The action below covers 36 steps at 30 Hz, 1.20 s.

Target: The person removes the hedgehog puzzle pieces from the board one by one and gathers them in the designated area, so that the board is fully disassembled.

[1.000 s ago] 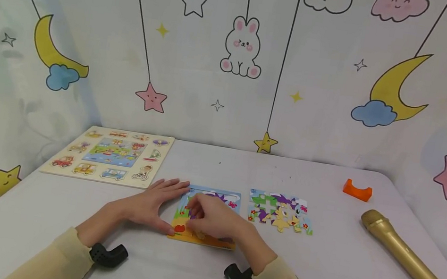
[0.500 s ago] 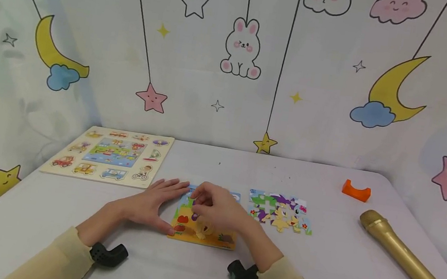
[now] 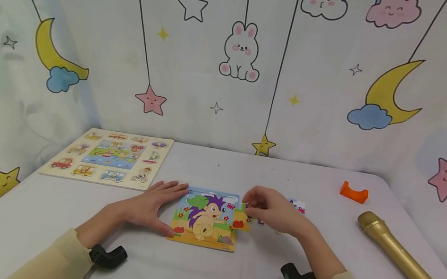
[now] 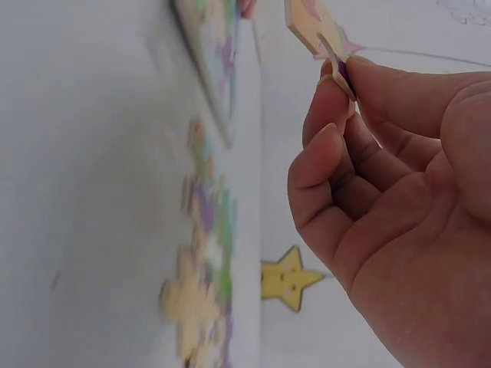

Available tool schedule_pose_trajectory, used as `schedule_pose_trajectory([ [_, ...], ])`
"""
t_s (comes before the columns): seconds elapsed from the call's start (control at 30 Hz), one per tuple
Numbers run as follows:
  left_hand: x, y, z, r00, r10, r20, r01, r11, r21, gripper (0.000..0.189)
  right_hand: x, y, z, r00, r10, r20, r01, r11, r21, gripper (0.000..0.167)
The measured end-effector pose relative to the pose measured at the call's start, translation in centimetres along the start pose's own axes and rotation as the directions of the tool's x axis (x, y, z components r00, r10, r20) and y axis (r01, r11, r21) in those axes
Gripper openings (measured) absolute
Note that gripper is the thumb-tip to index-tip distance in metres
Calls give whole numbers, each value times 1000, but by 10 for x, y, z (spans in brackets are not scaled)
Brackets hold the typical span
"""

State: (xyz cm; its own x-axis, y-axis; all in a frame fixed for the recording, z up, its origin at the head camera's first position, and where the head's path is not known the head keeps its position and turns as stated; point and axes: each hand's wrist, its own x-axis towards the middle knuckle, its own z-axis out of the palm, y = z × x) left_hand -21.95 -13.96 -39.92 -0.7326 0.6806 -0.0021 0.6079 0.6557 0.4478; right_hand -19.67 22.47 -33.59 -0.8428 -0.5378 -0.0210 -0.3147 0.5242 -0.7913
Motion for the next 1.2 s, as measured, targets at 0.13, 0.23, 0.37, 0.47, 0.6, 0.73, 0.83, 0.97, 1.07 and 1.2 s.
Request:
schedule_pose_trajectory([
  [0.13, -1, 0, 0, 1000, -5, 1, 5, 1000, -4, 107, -12, 13, -5, 999, 31, 31, -32, 999, 9, 18],
  [0.23, -1, 0, -1, 1000, -3, 4, 3, 1000, -6, 107, -19, 21, -6, 998, 45, 47, -45, 999, 5, 17],
  [0.37, 0, 1, -2, 1000, 12, 4, -12, 1000, -3, 107, -24, 29, -6, 998, 37, 51, -36, 999, -13, 15],
  [0.47, 0, 1, -2, 1000, 27, -2, -27, 1000, -7, 106, -24, 32, -4, 999, 21, 40, -19, 999, -35, 14],
  [0.6, 1, 1, -1, 999, 36, -4, -36, 999, -13, 105, -24, 32, -1, 1000, 7, 9, -7, 997, -83, 14],
  [0.73, 1, 1, -1, 999, 34, -2, -34, 999, -11, 105, -24, 31, 1, 1000, 10, -14, -12, 992, -125, 16],
  [0.83, 1, 1, -2, 999, 33, -2, -33, 999, -7, 105, -24, 30, 1, 1000, 14, -14, -16, 987, -160, 17],
  [0.97, 1, 1, -1, 1000, 28, -3, -28, 1000, -9, 105, -25, 26, -2, 999, 43, -7, -44, 977, -210, 22],
  [1.07, 1, 1, -1, 1000, 26, -4, -26, 1000, -15, 105, -27, 23, -4, 997, 77, 8, -73, 970, -231, 30],
  [1.2, 1, 1, -1, 1000, 27, -3, -27, 999, -19, 105, -29, 20, -2, 994, 97, 46, -82, 964, -252, 40],
])
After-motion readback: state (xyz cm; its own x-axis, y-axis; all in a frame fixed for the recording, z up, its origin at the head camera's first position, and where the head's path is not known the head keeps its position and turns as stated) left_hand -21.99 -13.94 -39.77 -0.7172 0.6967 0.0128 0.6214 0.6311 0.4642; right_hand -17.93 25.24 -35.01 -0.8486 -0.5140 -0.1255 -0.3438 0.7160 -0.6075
